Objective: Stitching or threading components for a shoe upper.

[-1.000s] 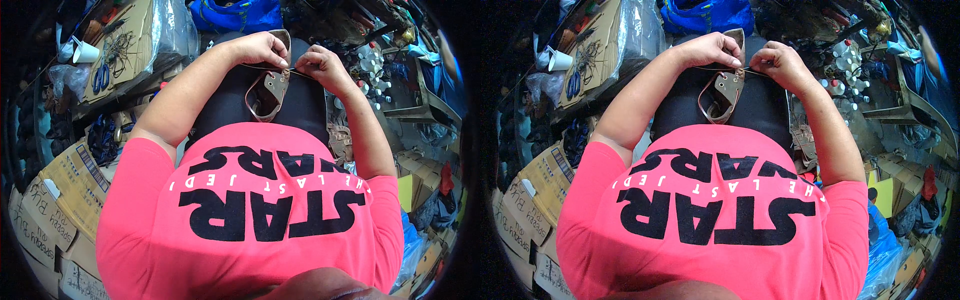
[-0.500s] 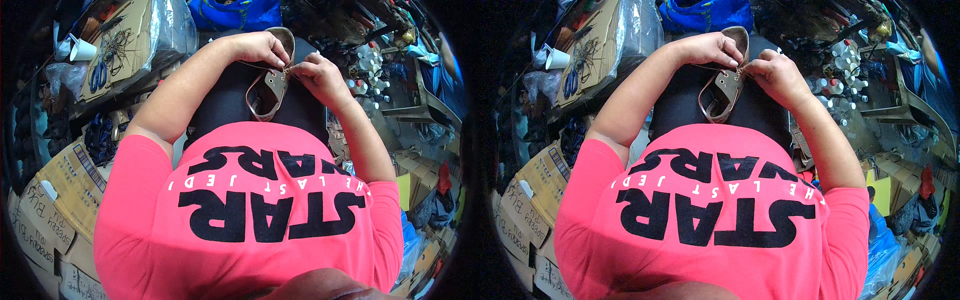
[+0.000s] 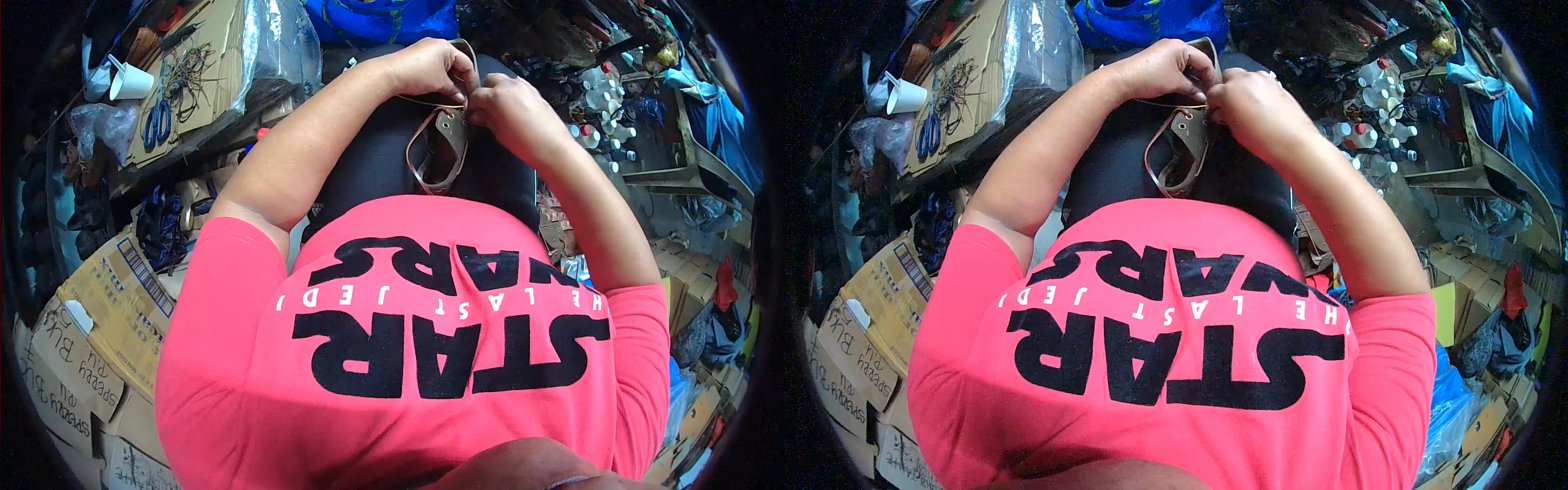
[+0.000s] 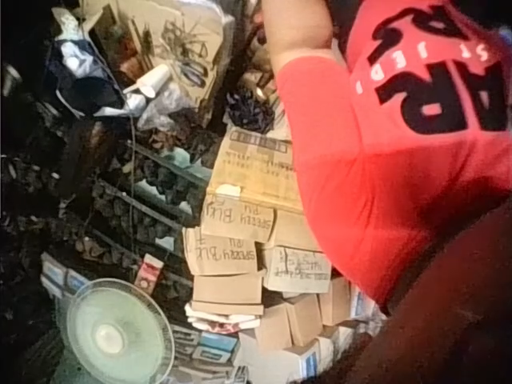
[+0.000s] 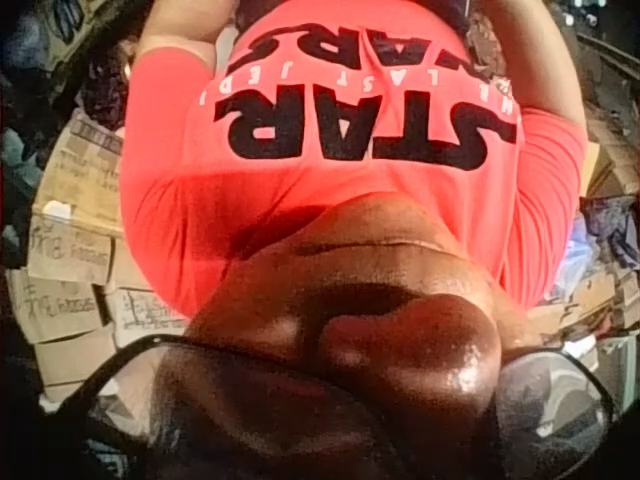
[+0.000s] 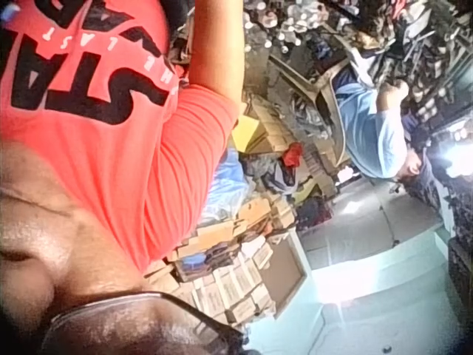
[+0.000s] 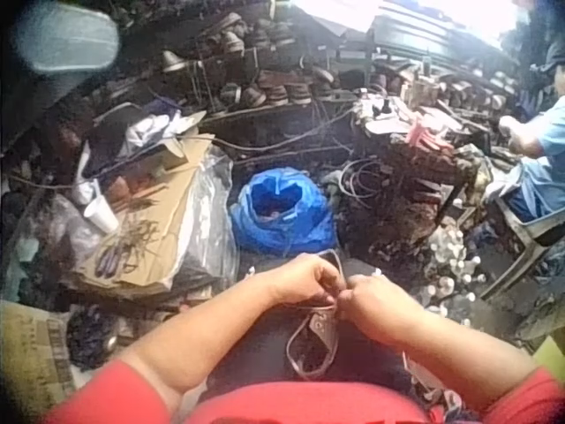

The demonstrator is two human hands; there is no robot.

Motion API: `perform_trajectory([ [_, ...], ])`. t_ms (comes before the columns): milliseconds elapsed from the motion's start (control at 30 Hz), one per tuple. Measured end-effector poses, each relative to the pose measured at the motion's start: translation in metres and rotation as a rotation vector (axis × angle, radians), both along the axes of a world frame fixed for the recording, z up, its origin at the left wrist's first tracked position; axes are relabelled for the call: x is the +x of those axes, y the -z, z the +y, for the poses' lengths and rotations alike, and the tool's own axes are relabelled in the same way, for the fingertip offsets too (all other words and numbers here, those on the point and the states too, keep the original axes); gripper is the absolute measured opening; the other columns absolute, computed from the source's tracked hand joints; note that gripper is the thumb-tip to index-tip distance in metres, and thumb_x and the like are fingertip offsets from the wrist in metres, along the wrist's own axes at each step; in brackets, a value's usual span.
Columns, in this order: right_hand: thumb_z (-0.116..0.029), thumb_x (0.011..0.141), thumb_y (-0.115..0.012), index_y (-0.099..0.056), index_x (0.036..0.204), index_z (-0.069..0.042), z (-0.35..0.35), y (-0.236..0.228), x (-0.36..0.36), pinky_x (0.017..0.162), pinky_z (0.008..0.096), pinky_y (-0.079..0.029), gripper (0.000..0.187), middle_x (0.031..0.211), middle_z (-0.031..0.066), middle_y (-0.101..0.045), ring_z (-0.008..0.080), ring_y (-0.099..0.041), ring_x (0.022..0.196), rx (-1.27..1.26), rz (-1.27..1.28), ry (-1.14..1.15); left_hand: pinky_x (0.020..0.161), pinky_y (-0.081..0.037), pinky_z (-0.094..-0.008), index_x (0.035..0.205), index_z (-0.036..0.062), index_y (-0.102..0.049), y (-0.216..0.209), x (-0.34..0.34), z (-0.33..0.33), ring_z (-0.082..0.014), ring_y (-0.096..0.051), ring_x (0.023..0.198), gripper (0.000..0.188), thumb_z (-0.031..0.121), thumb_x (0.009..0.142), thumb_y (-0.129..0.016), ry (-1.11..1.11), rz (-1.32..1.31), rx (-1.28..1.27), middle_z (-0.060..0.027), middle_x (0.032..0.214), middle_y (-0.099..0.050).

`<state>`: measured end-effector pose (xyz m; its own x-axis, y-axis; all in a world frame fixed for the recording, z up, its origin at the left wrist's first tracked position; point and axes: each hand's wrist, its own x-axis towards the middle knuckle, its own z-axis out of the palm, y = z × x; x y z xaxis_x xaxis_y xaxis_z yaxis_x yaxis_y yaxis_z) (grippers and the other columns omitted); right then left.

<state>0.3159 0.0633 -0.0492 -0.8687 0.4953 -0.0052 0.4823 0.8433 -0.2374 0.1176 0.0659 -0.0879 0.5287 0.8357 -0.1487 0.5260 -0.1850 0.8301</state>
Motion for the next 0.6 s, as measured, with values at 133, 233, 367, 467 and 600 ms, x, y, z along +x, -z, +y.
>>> perform_trajectory([
  [133, -0.011, 0.078, -0.065, -0.070, 0.088, -0.009, 0.000, 0.009, 0.005, 0.072, 0.0407, -0.050, 0.012, 0.083, 0.0145, -0.060, 0.0342, -0.061, 0.082, -0.125, 0.028, 0.074, 0.077, -0.049, -0.0294, 0.087, 0.0042, -0.068, 0.010, 0.003, -0.002, -0.0167, -0.062, 0.084, 0.023, 0.004, 0.066, -0.077, -0.048, -0.052, 0.113, -0.0065, 0.086, -0.064],
  [233, -0.014, 0.080, -0.066, -0.071, 0.093, -0.010, 0.010, 0.017, 0.010, 0.069, 0.0381, -0.050, 0.015, 0.083, 0.0128, -0.061, 0.0304, -0.062, 0.077, -0.136, 0.084, 0.080, 0.081, -0.049, -0.0319, 0.096, 0.0073, -0.067, 0.005, 0.004, -0.006, -0.0231, -0.061, 0.093, 0.035, 0.007, 0.063, -0.078, -0.036, 0.067, 0.321, -0.0085, 0.092, -0.060],
  [367, -0.024, 0.093, -0.057, -0.067, 0.102, -0.003, 0.011, 0.010, 0.026, 0.055, 0.0225, -0.046, 0.025, 0.065, -0.0001, -0.057, 0.0085, -0.058, 0.059, -0.899, 0.277, 0.460, 0.083, -0.049, -0.0338, 0.122, 0.0113, -0.054, -0.011, 0.001, -0.063, -0.0257, -0.062, 0.094, 0.054, 0.011, 0.072, -0.073, -0.433, 0.144, 0.693, -0.0113, 0.093, -0.062],
  [467, -0.029, 0.098, -0.048, -0.061, 0.107, -0.004, 0.021, 0.007, 0.062, 0.050, 0.0207, -0.046, 0.030, 0.067, -0.0003, -0.058, 0.0073, -0.056, 0.054, -1.411, 0.157, 0.422, 0.079, -0.048, -0.0308, 0.122, 0.0074, -0.055, -0.039, -0.021, -0.091, -0.0197, -0.063, 0.087, 0.040, 0.013, 0.083, -0.064, -0.326, 0.136, -0.018, -0.0105, 0.088, -0.065],
  [600, -0.029, 0.090, -0.063, -0.063, 0.094, -0.006, 0.031, 0.025, 0.110, 0.053, 0.0213, -0.046, 0.024, 0.063, -0.0002, -0.059, 0.0087, -0.058, 0.055, -1.512, -0.077, 0.344, 0.070, -0.046, -0.0284, 0.102, 0.0005, -0.065, -0.043, -0.090, -0.110, -0.0126, -0.057, 0.076, 0.025, 0.020, 0.087, -0.062, -0.348, 0.225, -0.154, -0.0052, 0.080, -0.062],
])
